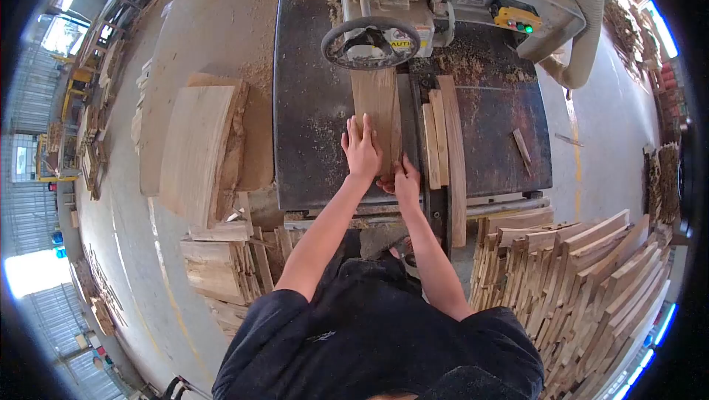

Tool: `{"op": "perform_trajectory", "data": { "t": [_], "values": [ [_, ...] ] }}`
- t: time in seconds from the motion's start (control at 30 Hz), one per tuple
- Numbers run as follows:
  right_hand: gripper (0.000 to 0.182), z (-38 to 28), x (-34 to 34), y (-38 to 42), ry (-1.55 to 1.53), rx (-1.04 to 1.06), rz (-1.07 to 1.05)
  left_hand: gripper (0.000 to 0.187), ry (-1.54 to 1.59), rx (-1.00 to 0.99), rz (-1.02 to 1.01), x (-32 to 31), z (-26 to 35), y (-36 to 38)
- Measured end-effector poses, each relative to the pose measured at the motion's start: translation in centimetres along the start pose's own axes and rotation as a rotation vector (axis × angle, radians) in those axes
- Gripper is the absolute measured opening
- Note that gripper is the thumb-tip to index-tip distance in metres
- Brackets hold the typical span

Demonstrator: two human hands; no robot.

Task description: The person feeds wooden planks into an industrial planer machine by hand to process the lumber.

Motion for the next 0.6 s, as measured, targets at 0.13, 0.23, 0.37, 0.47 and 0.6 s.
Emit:
{"op": "perform_trajectory", "data": {
  "t": [0.13,0.23,0.37,0.47,0.6],
  "values": [
    [0.049,-1.2,-0.9,-1.6,-0.044,0.065,0.028,0.05,-0.038,0.023,0.003,-0.5,-0.7,-2.0],
    [0.053,-2.0,-1.0,-2.9,0.017,0.065,0.008,0.053,0.086,0.067,-0.013,-0.9,-1.4,-4.3],
    [0.044,-4.5,-1.8,-3.2,-0.11,0.444,0.386,0.054,0.168,0.168,0.066,-0.3,-2.5,-7.0],
    [0.031,-4.4,-3.6,-1.0,0.229,0.799,0.667,0.055,0.238,0.192,0.139,-0.4,-3.0,-7.1],
    [0.032,-4.2,-4.3,-2.4,0.615,0.929,0.648,0.059,0.388,0.203,0.232,0.4,-8.7,-10.1]
  ]
}}
Point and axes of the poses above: each hand's wrist, its own y-axis away from the middle knuckle, its own x-axis out of the back of the hand, z = x × y, the point moved 8 cm from there along -y, towards the middle knuckle, and after that the axes turned 6 degrees about -x, right-handed, at the moved point
